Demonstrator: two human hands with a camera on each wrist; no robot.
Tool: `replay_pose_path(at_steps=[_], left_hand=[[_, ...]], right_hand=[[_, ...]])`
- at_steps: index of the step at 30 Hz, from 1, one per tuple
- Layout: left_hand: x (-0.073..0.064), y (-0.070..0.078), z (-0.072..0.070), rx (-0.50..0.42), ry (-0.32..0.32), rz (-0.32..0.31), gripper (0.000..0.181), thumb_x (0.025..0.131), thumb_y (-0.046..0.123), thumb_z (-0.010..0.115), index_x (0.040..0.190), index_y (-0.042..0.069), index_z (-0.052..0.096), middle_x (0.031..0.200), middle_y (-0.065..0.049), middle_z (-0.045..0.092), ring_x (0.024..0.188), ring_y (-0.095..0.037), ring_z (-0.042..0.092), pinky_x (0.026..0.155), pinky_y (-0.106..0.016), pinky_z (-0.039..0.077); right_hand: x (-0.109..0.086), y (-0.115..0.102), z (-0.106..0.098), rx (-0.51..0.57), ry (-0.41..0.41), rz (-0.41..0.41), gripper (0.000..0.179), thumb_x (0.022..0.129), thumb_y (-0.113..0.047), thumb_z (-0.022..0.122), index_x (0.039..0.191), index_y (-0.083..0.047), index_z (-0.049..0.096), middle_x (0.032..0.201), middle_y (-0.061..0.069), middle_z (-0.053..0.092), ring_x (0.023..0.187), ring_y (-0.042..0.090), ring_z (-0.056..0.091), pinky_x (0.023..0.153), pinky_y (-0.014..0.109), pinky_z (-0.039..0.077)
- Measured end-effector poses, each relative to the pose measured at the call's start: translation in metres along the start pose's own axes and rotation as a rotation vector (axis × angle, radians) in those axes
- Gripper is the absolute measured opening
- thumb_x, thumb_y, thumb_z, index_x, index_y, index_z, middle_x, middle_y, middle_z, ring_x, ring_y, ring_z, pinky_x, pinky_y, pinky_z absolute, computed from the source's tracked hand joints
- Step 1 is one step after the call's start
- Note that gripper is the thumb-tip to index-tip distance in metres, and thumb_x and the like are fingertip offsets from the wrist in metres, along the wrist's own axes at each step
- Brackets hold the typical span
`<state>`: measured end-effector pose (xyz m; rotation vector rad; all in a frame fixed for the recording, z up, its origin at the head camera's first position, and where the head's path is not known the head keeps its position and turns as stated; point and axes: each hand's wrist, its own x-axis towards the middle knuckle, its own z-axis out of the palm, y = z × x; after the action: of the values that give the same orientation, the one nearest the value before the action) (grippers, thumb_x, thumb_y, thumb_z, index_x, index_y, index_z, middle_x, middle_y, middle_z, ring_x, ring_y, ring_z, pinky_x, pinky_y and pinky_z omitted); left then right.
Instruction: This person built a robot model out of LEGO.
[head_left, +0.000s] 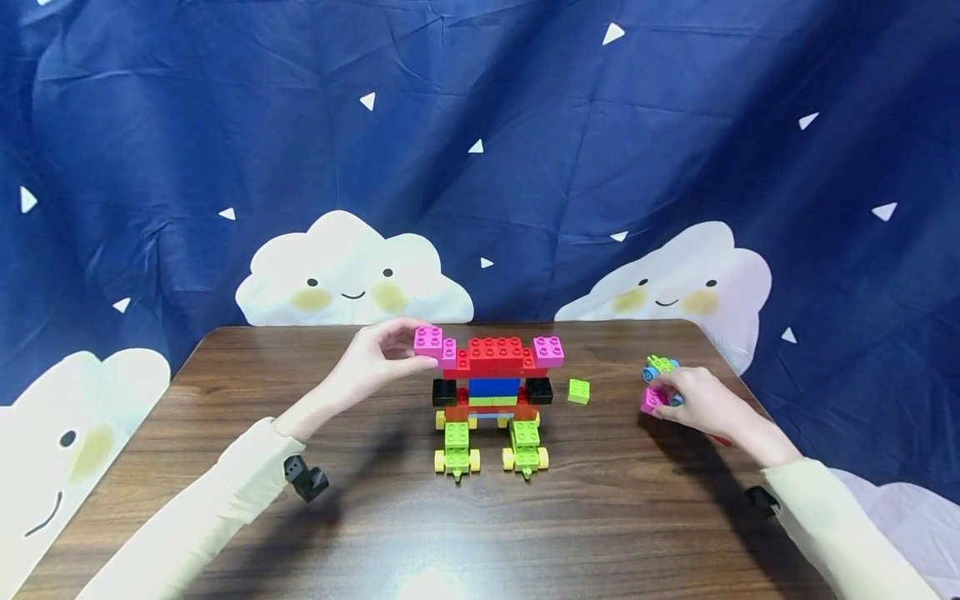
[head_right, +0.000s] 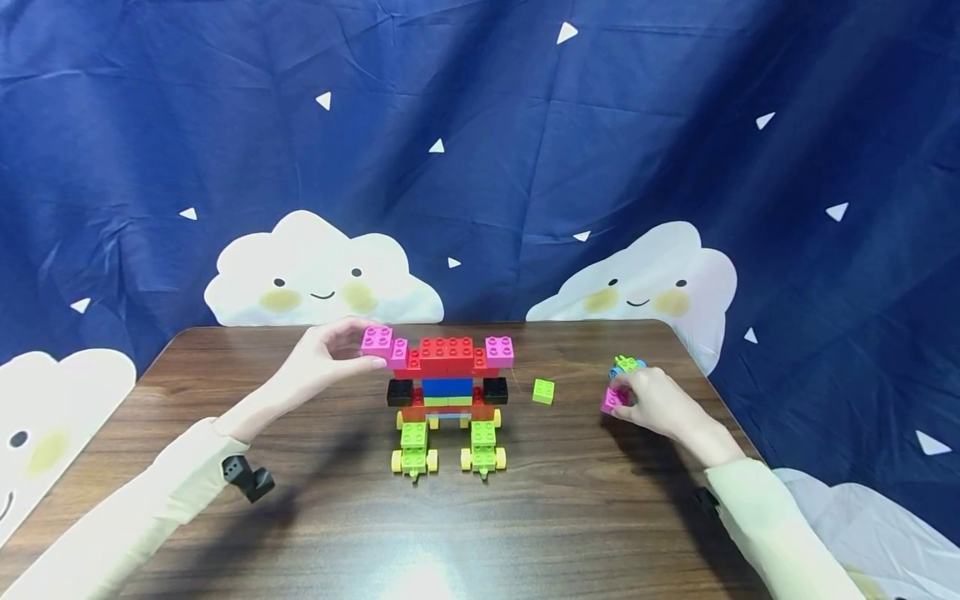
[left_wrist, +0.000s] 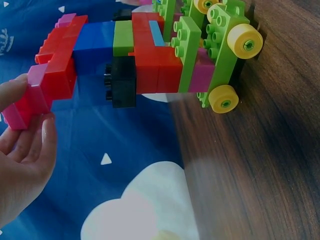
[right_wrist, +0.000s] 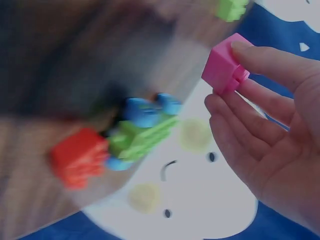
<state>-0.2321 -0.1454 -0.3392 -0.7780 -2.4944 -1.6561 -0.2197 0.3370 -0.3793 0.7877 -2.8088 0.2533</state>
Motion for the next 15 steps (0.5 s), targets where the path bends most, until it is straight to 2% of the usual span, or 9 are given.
replay_pose_path(at_steps=[4, 8, 15], left_hand=[[0.000, 0.000, 0.000, -0.002, -0.003, -0.004, 0.045, 0.081, 0.023, 0.083, 0.122, 0.016, 0.065, 0.118, -0.005, 0.071, 0.097, -0.018, 0.069, 0.086, -0.025, 0.058], [-0.001, 0.001, 0.000, -0.006, -0.003, -0.011, 0.045, 0.081, 0.023, 0.083, 0.122, 0.017, 0.065, 0.118, -0.005, 0.071, 0.097, -0.019, 0.069, 0.085, -0.024, 0.057], [-0.001, 0.000, 0.000, -0.002, -0.004, -0.011, 0.045, 0.082, 0.024, 0.082, 0.122, 0.017, 0.065, 0.118, -0.005, 0.071, 0.097, -0.019, 0.069, 0.086, -0.024, 0.057]], right_hand=[[0.017, -0.015, -0.015, 0.080, 0.002, -0.023, 0.026, 0.073, -0.011, 0.086, 0.092, -0.002, 0.072, 0.078, 0.002, 0.071, 0.070, 0.014, 0.064, 0.063, 0.032, 0.054], [0.034, -0.031, -0.030, 0.153, -0.007, -0.020, 0.026, 0.076, -0.012, 0.084, 0.097, -0.002, 0.073, 0.085, 0.003, 0.074, 0.076, 0.016, 0.068, 0.069, 0.035, 0.058], [0.056, -0.058, -0.057, 0.170, 0.026, -0.056, 0.027, 0.078, -0.012, 0.082, 0.103, -0.006, 0.073, 0.092, 0.003, 0.076, 0.084, 0.018, 0.072, 0.075, 0.036, 0.060]])
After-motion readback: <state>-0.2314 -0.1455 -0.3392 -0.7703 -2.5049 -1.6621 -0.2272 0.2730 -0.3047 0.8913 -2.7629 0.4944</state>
